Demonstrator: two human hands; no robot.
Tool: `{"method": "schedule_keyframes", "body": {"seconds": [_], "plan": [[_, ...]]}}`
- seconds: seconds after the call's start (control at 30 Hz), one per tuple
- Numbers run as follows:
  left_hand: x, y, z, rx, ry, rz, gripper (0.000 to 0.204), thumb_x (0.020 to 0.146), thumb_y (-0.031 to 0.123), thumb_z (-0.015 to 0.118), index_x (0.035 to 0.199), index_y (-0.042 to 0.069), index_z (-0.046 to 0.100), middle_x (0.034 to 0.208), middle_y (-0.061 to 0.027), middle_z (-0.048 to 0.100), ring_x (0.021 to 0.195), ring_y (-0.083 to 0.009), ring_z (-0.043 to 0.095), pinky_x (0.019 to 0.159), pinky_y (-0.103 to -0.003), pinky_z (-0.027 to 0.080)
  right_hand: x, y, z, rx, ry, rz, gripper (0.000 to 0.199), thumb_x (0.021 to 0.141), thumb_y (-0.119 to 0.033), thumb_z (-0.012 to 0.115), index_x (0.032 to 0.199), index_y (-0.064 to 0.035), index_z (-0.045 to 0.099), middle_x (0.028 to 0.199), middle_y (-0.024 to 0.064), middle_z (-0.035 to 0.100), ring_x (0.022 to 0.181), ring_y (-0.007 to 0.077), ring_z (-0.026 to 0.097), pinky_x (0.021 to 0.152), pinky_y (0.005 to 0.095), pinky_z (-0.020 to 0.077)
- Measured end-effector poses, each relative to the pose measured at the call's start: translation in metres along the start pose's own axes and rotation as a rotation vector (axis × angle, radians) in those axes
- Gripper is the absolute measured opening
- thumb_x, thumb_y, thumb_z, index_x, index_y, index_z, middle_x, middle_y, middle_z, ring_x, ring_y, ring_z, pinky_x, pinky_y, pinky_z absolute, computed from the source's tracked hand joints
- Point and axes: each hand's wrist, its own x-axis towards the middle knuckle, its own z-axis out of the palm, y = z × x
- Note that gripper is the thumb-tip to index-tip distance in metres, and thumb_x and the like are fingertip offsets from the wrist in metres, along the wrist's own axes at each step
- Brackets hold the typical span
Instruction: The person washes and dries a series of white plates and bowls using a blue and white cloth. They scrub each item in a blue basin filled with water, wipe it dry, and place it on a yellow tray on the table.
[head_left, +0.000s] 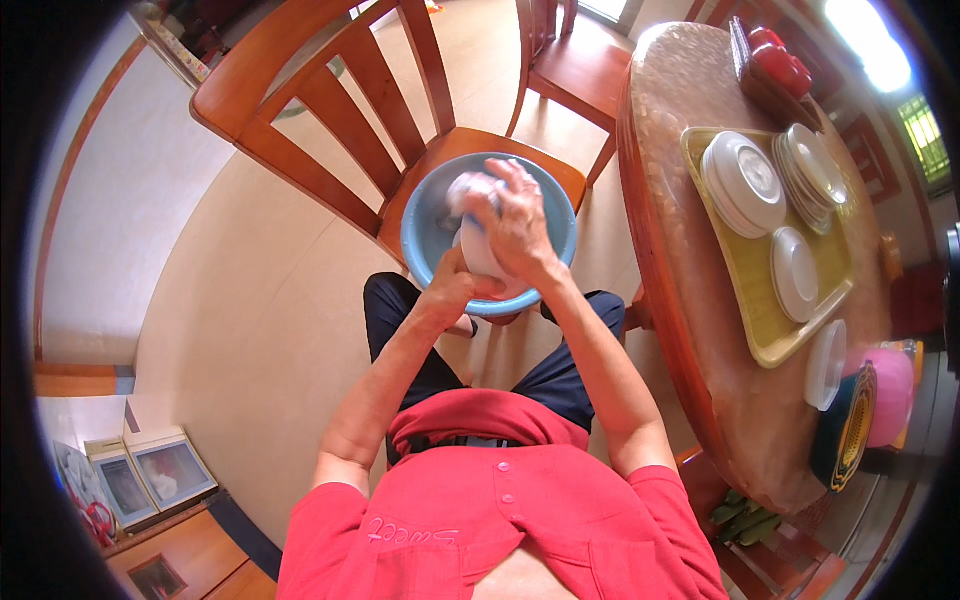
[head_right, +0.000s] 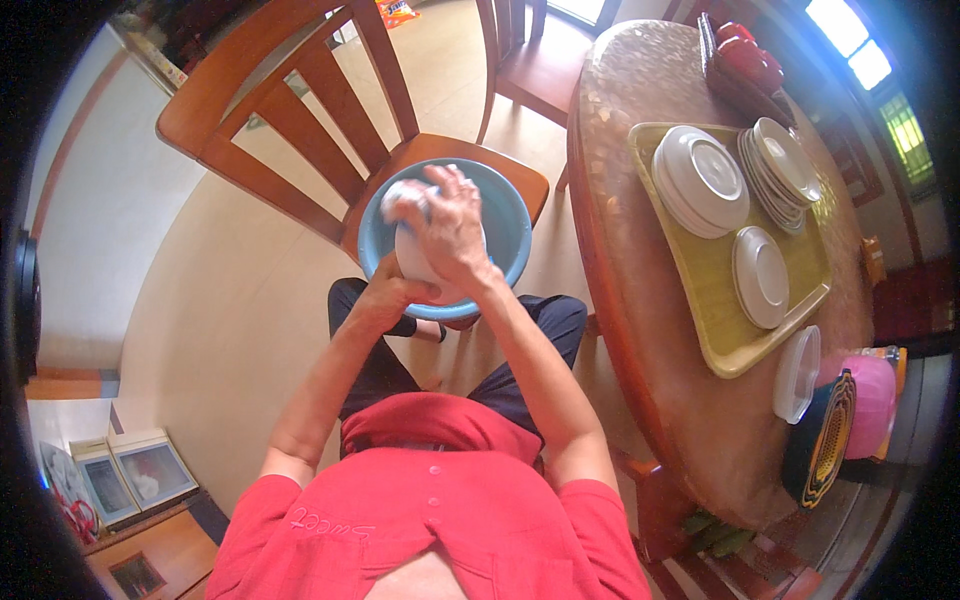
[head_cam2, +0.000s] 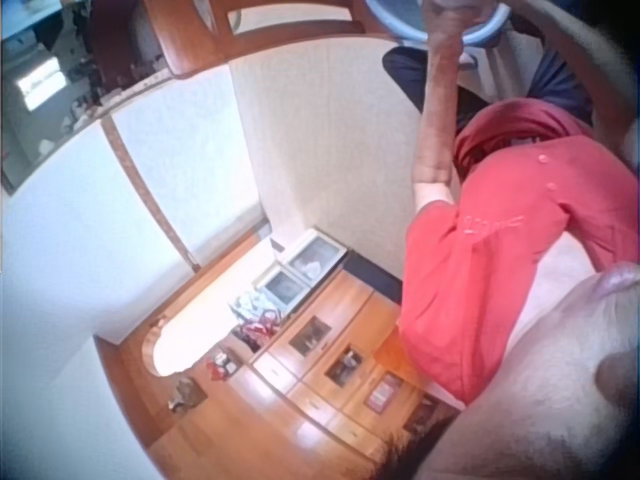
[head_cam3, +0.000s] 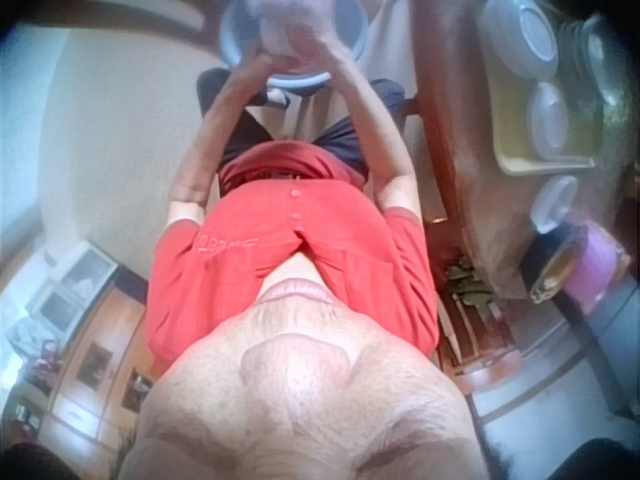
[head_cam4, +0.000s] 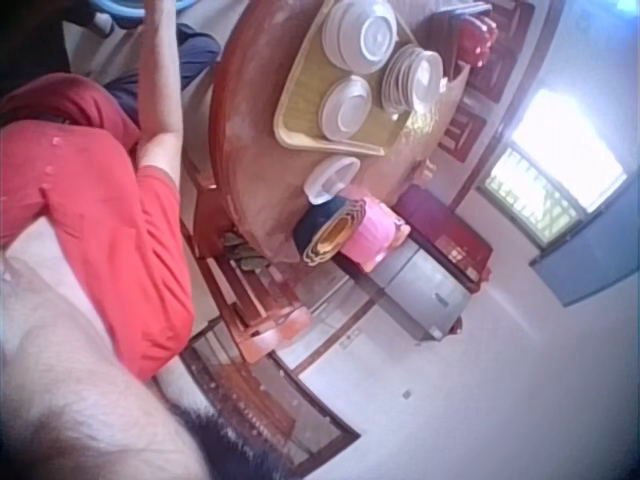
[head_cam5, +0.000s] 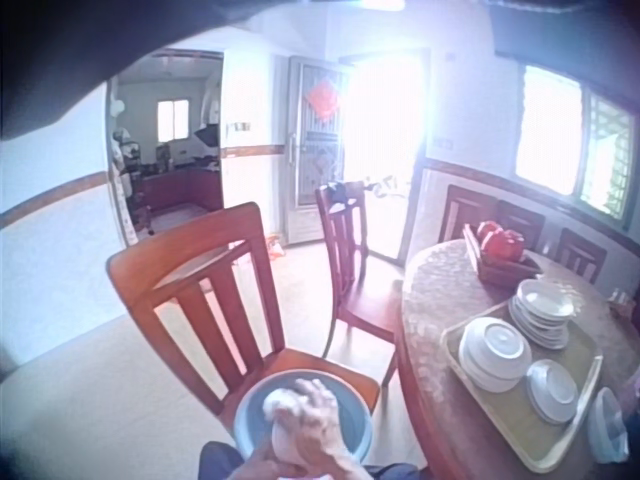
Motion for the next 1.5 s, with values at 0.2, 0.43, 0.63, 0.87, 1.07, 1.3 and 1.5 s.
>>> {"method": "schedule_keyframes", "body": {"seconds": [0.2, 0.43, 0.63, 0.87, 1.07, 1.3, 1.5], "plan": [[-0.003, 0.008, 0.001, -0.083, 0.043, -0.045, 0.060, 0.064, -0.004, 0.059, 0.121, 0.001, 0.043, 0.105, -0.0104, 0.056, 0.093, -0.0202, 0.058, 0.079, -0.031, 0.050, -0.010, 0.007, -0.002, 0.026, -0.055, -0.080, 0.033, 0.087, -0.035, 0.046, 0.109, -0.0180, 0.062, 0.130, 0.0214, 0.040, 0.122, 0.0398, 0.033, 0.099, 0.0493, 0.0265], [-0.006, 0.008, 0.003, -0.235, 0.141, 0.009, 0.054, 0.059, -0.006, 0.064, 0.112, -0.002, 0.050, 0.099, -0.0110, 0.059, 0.090, -0.0203, 0.059, 0.081, -0.030, 0.049, -0.012, 0.003, 0.011, -0.138, -0.052, -0.118, 0.036, 0.089, -0.035, 0.044, 0.119, -0.0178, 0.054, 0.132, 0.0151, 0.040, 0.124, 0.0366, 0.032, 0.102, 0.0499, 0.0200], [-0.013, 0.009, 0.005, 0.410, 0.153, 0.081, 0.048, 0.064, -0.001, 0.057, 0.111, 0.007, 0.056, 0.096, -0.0152, 0.061, 0.090, -0.0257, 0.060, 0.081, -0.034, 0.048, 0.000, 0.034, -0.019, 0.651, -0.050, 0.841, 0.055, 0.090, -0.049, 0.042, 0.117, -0.0017, 0.051, 0.112, 0.0148, 0.054, 0.098, 0.0255, 0.054, 0.081, 0.0347, 0.0433], [-0.001, 0.002, 0.011, 1.604, 0.219, 0.686, 0.050, 0.075, -0.003, 0.048, 0.121, 0.017, 0.055, 0.114, -0.0187, 0.055, 0.107, -0.0287, 0.054, 0.088, -0.039, 0.043, -0.030, 0.048, -0.025, 1.237, 0.067, 0.886, 0.040, 0.079, -0.017, 0.061, 0.114, -0.0052, 0.047, 0.098, 0.0115, 0.056, 0.087, 0.0233, 0.058, 0.072, 0.0400, 0.0514], [0.001, 0.002, -0.010, 0.227, 0.462, 0.312, 0.044, 0.084, 0.003, 0.045, 0.128, 0.005, 0.040, 0.129, -0.0140, 0.045, 0.116, -0.0291, 0.044, 0.097, -0.043, 0.035, -0.055, 0.060, -0.030, 1.566, 0.160, 0.928, 0.042, 0.073, -0.006, 0.061, 0.113, -0.0047, 0.047, 0.097, 0.0103, 0.056, 0.090, 0.0235, 0.058, 0.080, 0.0363, 0.0484], [0.007, -0.013, 0.000, -0.857, 0.263, -0.043, 0.046, 0.095, 0.034, 0.035, 0.127, 0.002, 0.040, 0.126, -0.0126, 0.047, 0.114, -0.0261, 0.046, 0.100, -0.042, 0.034, -0.054, 0.040, -0.023, 1.472, 0.145, 0.860, 0.044, 0.078, -0.018, 0.063, 0.117, -0.0054, 0.046, 0.103, 0.0076, 0.056, 0.093, 0.0204, 0.056, 0.080, 0.0336, 0.0468], [0.006, -0.015, -0.008, -0.737, 0.376, 0.016, 0.044, 0.094, 0.033, 0.038, 0.125, 0.002, 0.040, 0.124, -0.0125, 0.048, 0.114, -0.0258, 0.047, 0.098, -0.043, 0.037, -0.047, 0.044, -0.040, 0.904, -0.076, 0.903, 0.052, 0.083, -0.035, 0.059, 0.124, -0.0070, 0.044, 0.114, 0.0098, 0.051, 0.107, 0.0222, 0.049, 0.090, 0.0353, 0.0408]]}}
